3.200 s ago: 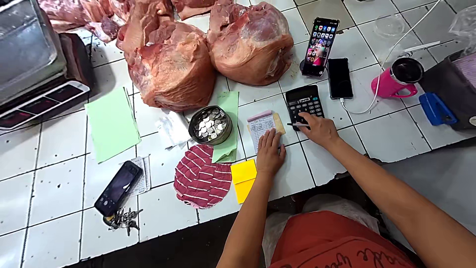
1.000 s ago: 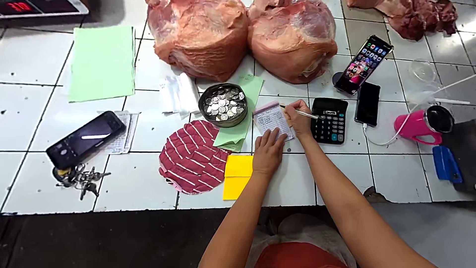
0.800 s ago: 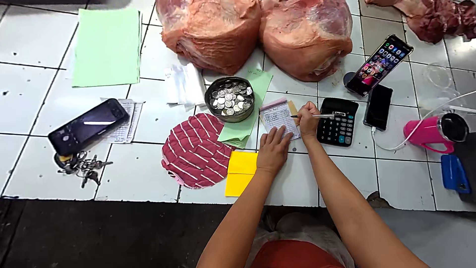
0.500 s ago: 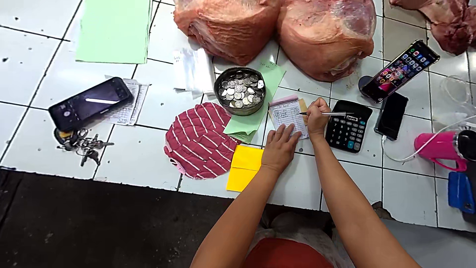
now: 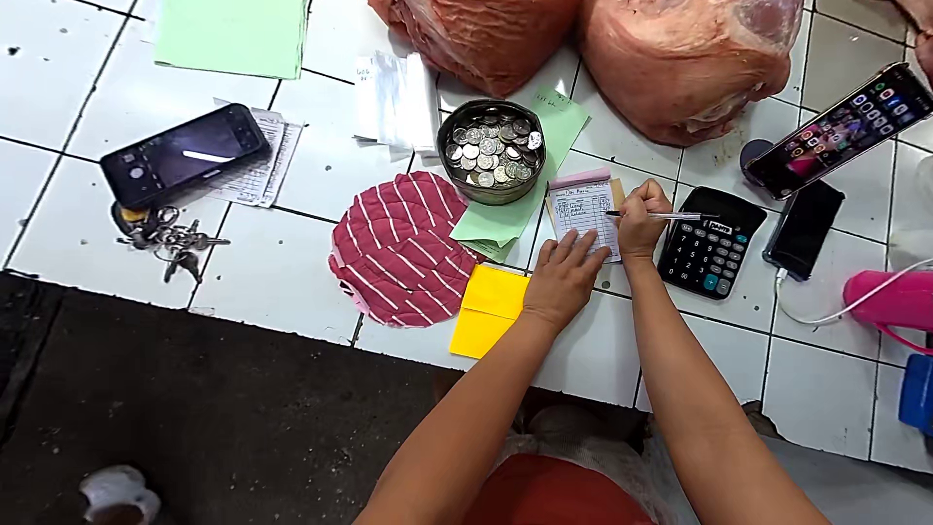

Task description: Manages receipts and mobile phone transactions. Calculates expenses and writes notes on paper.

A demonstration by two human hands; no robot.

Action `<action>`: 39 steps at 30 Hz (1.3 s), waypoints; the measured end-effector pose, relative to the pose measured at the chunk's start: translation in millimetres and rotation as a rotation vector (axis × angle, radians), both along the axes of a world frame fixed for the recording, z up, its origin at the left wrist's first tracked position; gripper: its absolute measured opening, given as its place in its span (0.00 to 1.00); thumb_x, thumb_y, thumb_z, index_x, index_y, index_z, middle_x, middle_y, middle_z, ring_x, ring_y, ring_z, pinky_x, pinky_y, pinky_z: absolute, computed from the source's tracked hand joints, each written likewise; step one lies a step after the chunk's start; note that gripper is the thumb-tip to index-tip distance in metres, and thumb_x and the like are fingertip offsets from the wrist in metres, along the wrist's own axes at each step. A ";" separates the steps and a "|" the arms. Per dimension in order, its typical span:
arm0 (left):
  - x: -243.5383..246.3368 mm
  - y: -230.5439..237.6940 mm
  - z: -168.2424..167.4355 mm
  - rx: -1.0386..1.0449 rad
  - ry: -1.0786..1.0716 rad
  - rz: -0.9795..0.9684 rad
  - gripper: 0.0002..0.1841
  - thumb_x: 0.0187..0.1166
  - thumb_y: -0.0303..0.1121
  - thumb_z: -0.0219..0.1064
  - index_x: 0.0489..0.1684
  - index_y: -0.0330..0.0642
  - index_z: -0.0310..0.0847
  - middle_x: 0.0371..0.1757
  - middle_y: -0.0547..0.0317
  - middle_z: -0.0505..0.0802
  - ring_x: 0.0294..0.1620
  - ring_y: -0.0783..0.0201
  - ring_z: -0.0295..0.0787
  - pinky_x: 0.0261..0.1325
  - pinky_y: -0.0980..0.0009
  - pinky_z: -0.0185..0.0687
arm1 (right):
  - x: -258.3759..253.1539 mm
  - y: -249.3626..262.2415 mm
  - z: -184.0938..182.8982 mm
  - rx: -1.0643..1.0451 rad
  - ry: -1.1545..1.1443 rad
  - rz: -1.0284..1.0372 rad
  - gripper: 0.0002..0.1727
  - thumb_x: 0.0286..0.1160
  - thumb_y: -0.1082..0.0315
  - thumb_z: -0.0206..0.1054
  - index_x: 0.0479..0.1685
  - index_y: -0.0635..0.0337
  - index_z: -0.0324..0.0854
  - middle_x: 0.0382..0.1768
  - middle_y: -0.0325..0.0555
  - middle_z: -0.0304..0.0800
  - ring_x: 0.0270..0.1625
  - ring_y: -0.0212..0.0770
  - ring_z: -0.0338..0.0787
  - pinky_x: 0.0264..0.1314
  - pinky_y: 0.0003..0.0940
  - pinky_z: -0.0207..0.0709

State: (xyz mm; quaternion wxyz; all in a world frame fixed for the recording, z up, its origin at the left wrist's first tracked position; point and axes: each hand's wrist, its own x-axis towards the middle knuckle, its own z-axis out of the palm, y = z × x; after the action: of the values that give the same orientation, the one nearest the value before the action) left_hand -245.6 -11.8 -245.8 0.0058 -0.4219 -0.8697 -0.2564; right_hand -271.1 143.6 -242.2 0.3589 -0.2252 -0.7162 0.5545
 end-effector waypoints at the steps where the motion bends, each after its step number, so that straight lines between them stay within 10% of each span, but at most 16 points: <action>1: -0.3 -0.4 0.8 -0.004 -0.005 -0.005 0.17 0.86 0.36 0.58 0.66 0.57 0.90 0.78 0.57 0.86 0.79 0.48 0.80 0.76 0.48 0.70 | -0.4 -0.5 0.2 0.013 -0.010 -0.003 0.16 0.60 0.79 0.53 0.15 0.45 0.61 0.11 0.22 0.63 0.14 0.18 0.63 0.18 0.15 0.59; 39: -1.3 -1.2 5.5 -0.016 -0.026 -0.017 0.18 0.86 0.36 0.59 0.68 0.56 0.89 0.78 0.56 0.85 0.79 0.48 0.79 0.77 0.49 0.69 | -0.4 2.3 0.9 0.106 -0.057 -0.059 0.17 0.61 0.80 0.53 0.14 0.46 0.60 0.11 0.22 0.60 0.14 0.17 0.61 0.20 0.14 0.56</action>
State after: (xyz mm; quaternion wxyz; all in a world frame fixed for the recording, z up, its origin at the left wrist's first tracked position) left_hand -246.9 -13.0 -240.3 -0.0111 -0.4257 -0.8681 -0.2552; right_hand -271.5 145.9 -241.3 0.3660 -0.2428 -0.7477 0.4981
